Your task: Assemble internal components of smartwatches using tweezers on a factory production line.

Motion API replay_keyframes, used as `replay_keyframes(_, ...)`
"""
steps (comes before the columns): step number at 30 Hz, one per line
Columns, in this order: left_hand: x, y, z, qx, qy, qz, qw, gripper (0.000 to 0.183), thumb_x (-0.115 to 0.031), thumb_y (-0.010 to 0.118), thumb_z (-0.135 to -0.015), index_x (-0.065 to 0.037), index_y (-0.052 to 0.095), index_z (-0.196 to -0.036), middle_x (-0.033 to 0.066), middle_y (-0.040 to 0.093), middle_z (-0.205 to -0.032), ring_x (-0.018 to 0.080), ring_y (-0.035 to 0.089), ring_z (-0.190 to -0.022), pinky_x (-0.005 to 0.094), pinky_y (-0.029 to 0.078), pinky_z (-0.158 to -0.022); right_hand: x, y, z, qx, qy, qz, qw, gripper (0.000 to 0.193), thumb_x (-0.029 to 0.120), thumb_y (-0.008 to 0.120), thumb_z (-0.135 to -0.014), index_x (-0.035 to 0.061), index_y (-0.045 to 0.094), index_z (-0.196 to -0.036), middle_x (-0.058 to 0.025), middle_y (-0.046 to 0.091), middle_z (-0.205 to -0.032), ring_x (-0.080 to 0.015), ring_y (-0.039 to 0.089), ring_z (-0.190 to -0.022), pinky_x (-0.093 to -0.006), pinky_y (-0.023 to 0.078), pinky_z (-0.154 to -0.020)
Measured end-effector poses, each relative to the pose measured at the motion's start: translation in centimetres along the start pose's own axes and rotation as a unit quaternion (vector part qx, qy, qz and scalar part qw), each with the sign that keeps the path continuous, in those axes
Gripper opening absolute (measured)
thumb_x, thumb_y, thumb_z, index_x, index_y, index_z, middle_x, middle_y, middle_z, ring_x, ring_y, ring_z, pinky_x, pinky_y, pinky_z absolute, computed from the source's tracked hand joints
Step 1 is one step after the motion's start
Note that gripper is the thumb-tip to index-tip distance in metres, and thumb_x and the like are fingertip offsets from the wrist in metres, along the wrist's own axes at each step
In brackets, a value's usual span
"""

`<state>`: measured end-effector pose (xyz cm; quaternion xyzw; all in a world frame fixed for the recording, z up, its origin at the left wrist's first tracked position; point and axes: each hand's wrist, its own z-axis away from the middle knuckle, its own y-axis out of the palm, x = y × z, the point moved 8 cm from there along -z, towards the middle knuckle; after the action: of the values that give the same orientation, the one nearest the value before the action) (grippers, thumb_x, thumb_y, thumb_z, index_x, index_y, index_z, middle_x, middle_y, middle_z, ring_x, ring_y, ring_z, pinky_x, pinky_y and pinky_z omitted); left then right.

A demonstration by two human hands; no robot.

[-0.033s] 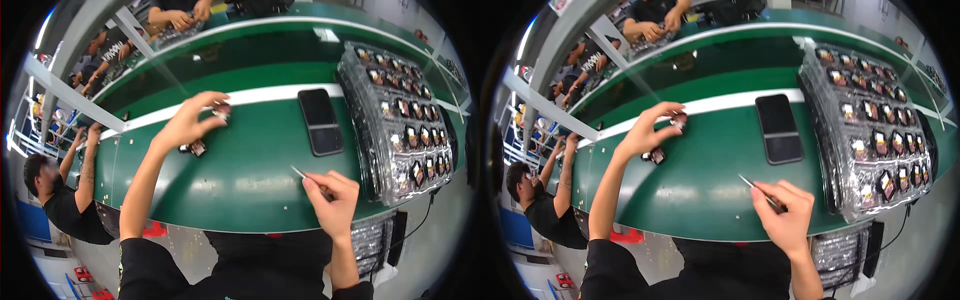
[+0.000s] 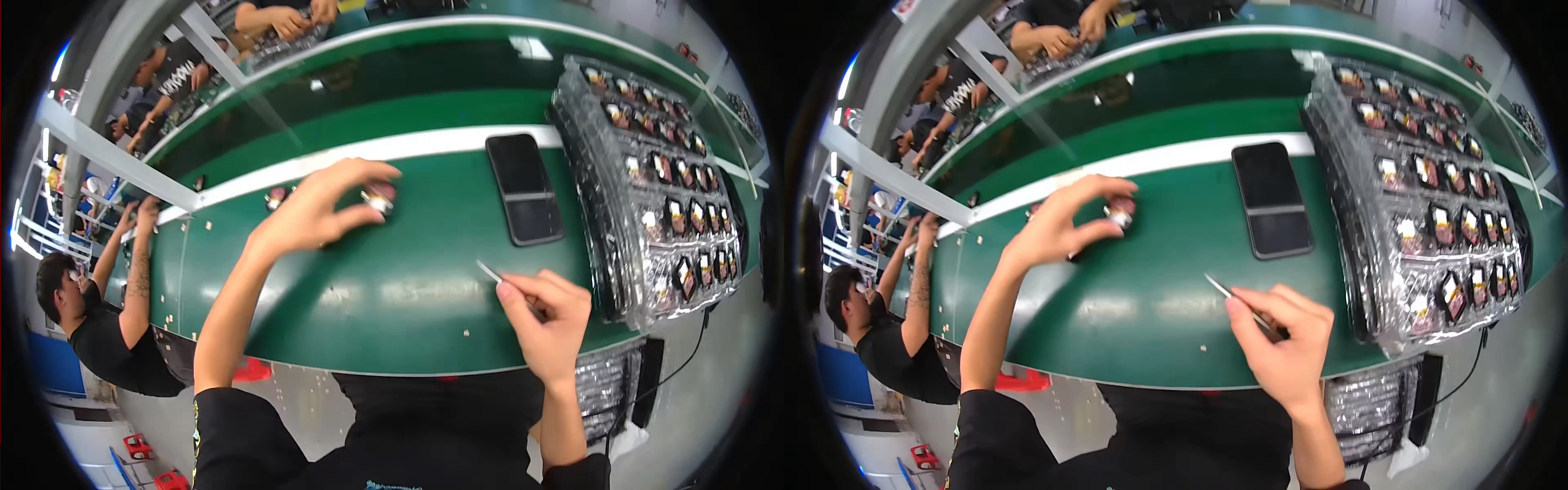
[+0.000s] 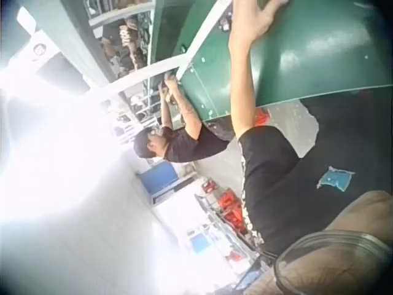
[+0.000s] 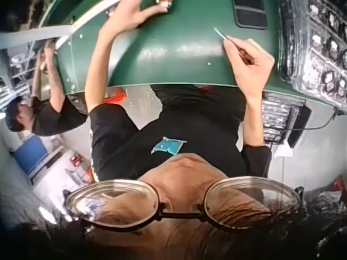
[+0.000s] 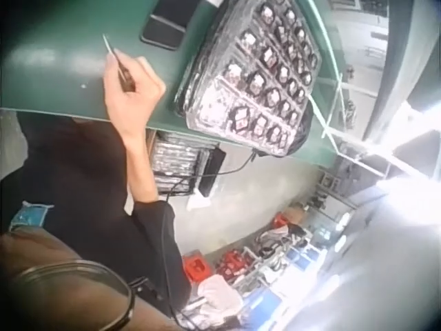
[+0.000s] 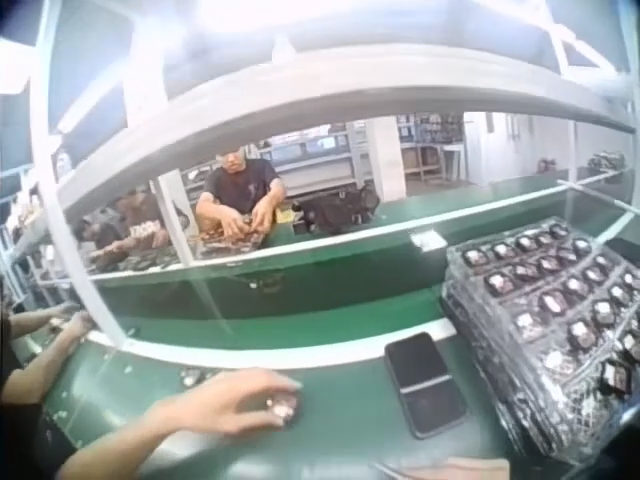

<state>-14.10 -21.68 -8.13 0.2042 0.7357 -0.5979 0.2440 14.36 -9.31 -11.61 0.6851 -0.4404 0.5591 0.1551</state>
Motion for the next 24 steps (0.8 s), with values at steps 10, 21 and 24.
replay_keyframes(10,-6.1,5.6,2.6,-0.013,0.072,0.019,0.997,0.080,-0.021,0.099,-0.073,-0.002,0.068,-0.144,0.0169,0.071,-0.139,0.0366,0.067,-0.127,0.0458,0.053,-0.108,-0.2,0.8,-0.4,0.020,0.039,-0.036,0.998,0.016,-0.005,0.085,-0.091,-0.0036,0.086,-0.107,-0.0014,0.070,-0.075,-0.0023,0.056,-0.062,-0.0208,0.036,-0.055)
replay_keyframes(21,-5.2,6.2,3.2,-0.038,0.016,-0.053,0.998,0.054,-0.021,0.100,-0.071,-0.004,0.076,-0.117,0.0094,0.071,-0.111,0.0306,0.064,-0.099,0.0399,0.049,-0.089,0.4,1.9,-0.9,0.080,0.009,-0.012,0.997,0.016,-0.006,0.086,-0.088,-0.0060,0.084,-0.103,-0.0046,0.070,-0.071,-0.0057,0.059,-0.059,-0.0222,0.037,-0.053)
replay_keyframes(24,-5.2,6.4,3.2,-0.029,0.013,-0.023,0.999,0.054,-0.020,0.098,-0.073,-0.004,0.077,-0.119,0.0087,0.073,-0.113,0.0262,0.065,-0.093,0.0385,0.048,-0.089,0.3,2.7,-1.6,0.112,0.018,-0.037,0.993,0.015,-0.007,0.084,-0.087,-0.0063,0.084,-0.101,-0.0051,0.069,-0.070,-0.0058,0.058,-0.057,-0.0227,0.037,-0.052)
